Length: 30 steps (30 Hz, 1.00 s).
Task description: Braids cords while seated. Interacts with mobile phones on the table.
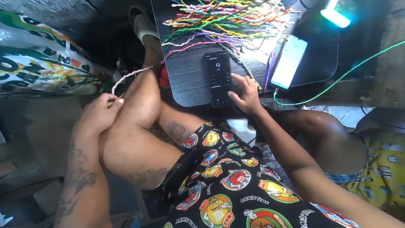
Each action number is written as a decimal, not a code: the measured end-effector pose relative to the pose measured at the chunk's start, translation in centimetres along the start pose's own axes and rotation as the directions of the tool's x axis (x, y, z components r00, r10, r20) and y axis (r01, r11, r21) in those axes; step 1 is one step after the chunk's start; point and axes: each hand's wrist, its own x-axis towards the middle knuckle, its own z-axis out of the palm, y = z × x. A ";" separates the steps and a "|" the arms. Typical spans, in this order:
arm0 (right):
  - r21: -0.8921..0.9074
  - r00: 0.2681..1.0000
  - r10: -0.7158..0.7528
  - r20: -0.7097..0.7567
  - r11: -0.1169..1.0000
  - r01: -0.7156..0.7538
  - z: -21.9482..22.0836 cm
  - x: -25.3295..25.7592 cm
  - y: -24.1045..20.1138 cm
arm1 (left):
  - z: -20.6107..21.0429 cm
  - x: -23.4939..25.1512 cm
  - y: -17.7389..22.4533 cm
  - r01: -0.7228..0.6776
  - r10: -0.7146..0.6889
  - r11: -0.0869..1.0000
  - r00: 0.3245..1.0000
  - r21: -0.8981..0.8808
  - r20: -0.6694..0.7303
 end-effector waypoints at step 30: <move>0.037 0.983 0.132 0.124 0.990 -0.138 -0.3 1.0 -0.9 | 0.3 1.8 1.7 0.009 -0.011 0.992 1.000 0.126 0.022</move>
